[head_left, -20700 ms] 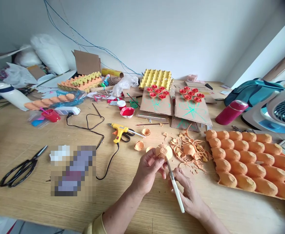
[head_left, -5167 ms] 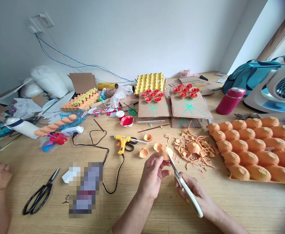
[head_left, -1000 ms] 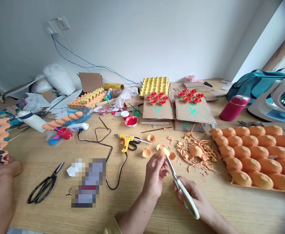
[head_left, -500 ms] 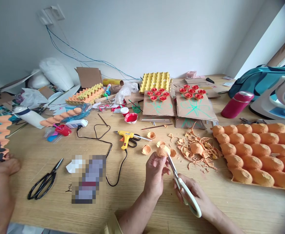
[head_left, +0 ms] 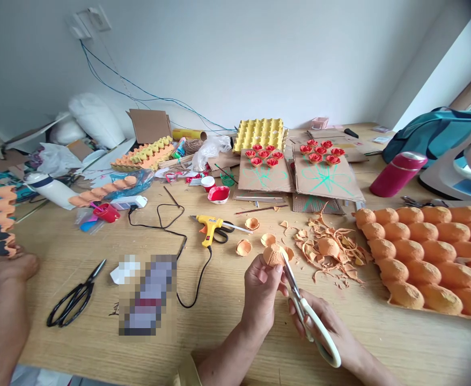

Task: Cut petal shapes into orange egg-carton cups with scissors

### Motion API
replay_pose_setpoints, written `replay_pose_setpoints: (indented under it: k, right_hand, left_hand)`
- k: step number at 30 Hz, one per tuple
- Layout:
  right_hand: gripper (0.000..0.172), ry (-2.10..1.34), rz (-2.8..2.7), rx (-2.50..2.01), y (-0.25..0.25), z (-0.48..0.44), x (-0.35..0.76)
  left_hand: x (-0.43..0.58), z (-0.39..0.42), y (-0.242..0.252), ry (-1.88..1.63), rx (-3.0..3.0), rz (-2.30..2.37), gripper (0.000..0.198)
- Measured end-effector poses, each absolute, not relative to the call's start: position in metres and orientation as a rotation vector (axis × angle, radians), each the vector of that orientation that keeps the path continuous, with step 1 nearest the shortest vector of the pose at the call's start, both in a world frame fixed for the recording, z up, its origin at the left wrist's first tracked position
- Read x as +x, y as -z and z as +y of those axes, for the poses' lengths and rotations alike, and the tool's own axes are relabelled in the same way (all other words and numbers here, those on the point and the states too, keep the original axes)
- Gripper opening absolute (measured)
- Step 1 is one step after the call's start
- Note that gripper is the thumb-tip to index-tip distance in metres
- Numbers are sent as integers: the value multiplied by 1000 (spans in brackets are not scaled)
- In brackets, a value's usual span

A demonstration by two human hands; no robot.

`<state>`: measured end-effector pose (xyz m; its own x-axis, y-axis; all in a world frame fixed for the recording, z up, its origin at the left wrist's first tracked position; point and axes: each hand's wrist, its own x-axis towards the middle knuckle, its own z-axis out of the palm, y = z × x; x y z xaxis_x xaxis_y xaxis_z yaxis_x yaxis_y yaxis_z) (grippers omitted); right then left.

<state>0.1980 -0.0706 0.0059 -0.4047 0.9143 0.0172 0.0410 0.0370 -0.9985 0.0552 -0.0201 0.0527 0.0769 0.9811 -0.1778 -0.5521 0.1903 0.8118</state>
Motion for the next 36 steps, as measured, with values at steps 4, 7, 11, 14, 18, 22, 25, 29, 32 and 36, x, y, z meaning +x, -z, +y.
replay_pose_setpoints:
  k: [4,7,11,14,18,22,25,29,32,36]
  right_hand:
    - [51,-1449,-1585,-1007,-8,-72,199]
    - [51,-1450,-1592,-1013,-8,-71,199]
    - [49,-1441,-1594,-1032,-7,-70,200]
    - [49,-1429,-1598,-1054,-8,-70,201]
    - [50,-1402,-1593,-1079,-8,-72,201]
    - [49,-1396,-1562,-1088,-5,-74,201]
    - [51,-1395,-1539,-1085,-3,-74,200]
    - [49,-1375,-1532,-1076,-2,-74,198]
    - [47,-1353,-1536,-1069,0,-74,198]
    - [51,-1340,-1555,-1062,0,-74,197]
  left_hand:
    - [55,-21,-52,-1270,655,826,27]
    - [56,-22,-54,-1262,643,826,25]
    - [56,-23,-56,-1251,606,831,25]
    - [56,-23,-56,-1241,605,827,25]
    - [56,-23,-55,-1230,615,840,23]
    - [56,-23,-57,-1222,605,871,24]
    - [57,-23,-58,-1221,585,893,25]
    - [57,-23,-58,-1226,564,866,25]
    - [56,-24,-55,-1227,548,823,26]
    - [56,-24,-53,-1228,555,788,26]
